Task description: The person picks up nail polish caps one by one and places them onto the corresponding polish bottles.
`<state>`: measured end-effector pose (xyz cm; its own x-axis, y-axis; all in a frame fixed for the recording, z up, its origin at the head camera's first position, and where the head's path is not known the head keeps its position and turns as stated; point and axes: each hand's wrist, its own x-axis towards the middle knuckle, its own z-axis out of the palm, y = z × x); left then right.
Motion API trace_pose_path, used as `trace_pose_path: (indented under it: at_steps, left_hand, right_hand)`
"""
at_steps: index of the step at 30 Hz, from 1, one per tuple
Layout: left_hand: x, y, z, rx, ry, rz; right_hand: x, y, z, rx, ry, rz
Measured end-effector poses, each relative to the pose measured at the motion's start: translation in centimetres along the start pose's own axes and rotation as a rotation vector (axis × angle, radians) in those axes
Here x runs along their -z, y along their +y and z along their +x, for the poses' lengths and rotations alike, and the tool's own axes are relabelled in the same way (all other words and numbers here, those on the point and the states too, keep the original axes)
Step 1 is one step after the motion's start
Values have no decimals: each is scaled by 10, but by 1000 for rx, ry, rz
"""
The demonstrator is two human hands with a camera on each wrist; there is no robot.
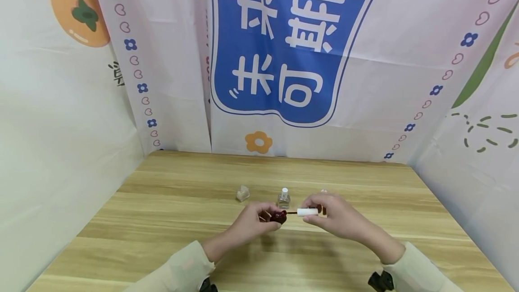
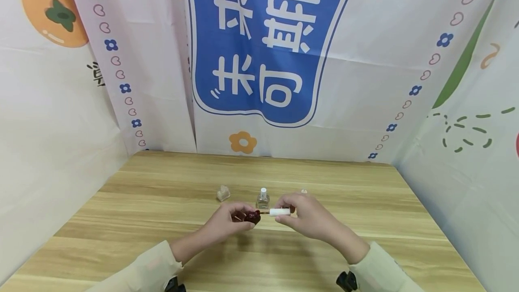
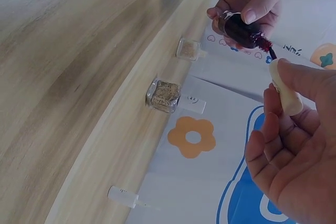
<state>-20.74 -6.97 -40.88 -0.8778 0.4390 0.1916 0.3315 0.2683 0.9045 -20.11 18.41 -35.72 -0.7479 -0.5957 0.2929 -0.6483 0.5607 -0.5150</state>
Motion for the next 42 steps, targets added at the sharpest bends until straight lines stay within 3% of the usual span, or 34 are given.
trace_pose_path:
  at_steps: [8,17,25,42]
  left_hand:
    - [-2,0,-1,-22,-8,17]
    - [-4,-2,0,-22,-24,15]
    - [-7,-2,0,-19,-30,16]
    - [-8,-1,1,-13,-43,-2]
  right_hand:
    - [-2,-3,2,-3,11,48]
    - [-4,-6,3,-62,31,151]
    - [-6,-8,5,-89,55,170]
    - [-19,-7,11,-69,83,249]
